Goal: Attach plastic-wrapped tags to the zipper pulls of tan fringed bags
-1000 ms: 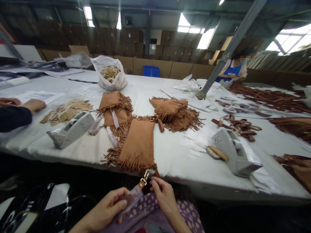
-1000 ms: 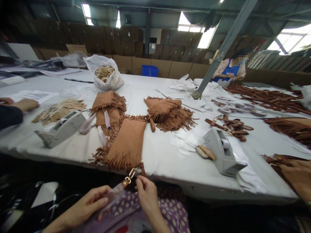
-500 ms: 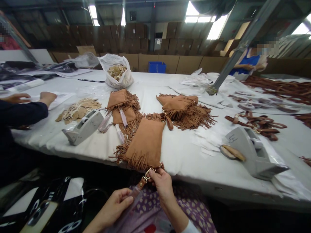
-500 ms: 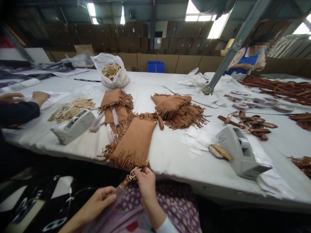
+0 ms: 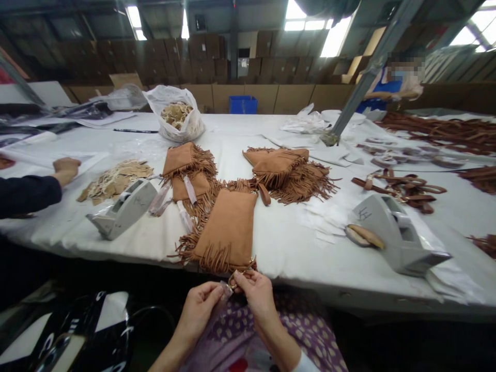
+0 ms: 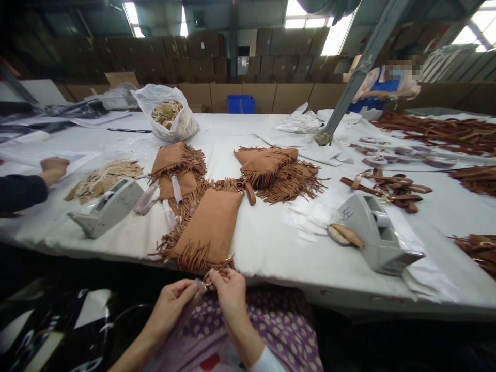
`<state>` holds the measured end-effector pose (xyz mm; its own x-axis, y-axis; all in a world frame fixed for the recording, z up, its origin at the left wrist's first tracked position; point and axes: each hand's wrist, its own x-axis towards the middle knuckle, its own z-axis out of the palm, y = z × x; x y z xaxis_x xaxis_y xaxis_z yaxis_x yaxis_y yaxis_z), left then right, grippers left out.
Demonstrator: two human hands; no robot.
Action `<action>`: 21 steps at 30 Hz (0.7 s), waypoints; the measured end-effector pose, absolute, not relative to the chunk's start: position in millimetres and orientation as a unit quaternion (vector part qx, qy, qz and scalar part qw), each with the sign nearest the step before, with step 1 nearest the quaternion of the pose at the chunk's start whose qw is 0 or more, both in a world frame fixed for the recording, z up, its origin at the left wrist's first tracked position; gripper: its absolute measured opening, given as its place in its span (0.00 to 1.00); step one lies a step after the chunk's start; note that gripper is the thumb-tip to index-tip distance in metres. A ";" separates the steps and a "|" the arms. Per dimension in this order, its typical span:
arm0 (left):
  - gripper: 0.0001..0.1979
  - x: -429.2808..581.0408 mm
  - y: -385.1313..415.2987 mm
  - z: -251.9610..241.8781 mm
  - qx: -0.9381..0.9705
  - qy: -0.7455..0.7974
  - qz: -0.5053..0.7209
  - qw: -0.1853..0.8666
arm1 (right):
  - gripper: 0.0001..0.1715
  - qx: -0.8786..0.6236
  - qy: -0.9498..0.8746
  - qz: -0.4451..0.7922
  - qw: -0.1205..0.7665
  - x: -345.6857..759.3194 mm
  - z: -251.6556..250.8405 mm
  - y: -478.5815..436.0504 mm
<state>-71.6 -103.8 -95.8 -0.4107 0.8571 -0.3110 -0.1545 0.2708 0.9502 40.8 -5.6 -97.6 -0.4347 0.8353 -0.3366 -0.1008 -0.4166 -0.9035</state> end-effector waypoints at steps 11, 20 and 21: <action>0.22 -64.1 -82.3 -89.1 0.290 0.651 0.523 0.468 | 0.25 -0.448 -0.414 0.734 0.299 51.4 -96.8 1.1; 0.20 -74.3 -95.7 -94.0 0.307 0.670 0.493 0.463 | 0.27 -0.453 -0.733 0.463 0.207 62.1 -82.0 7.4; 0.19 -72.6 -96.8 -94.5 0.311 0.672 0.491 0.459 | 0.27 -0.454 -0.774 0.392 0.204 64.3 -79.3 8.5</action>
<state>-72.6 -96.8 -94.5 -0.3849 0.8687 -0.3116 -0.0318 0.3250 0.9452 64.3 8.5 -79.3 -0.5054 0.8620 -0.0401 0.5424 0.2811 -0.7917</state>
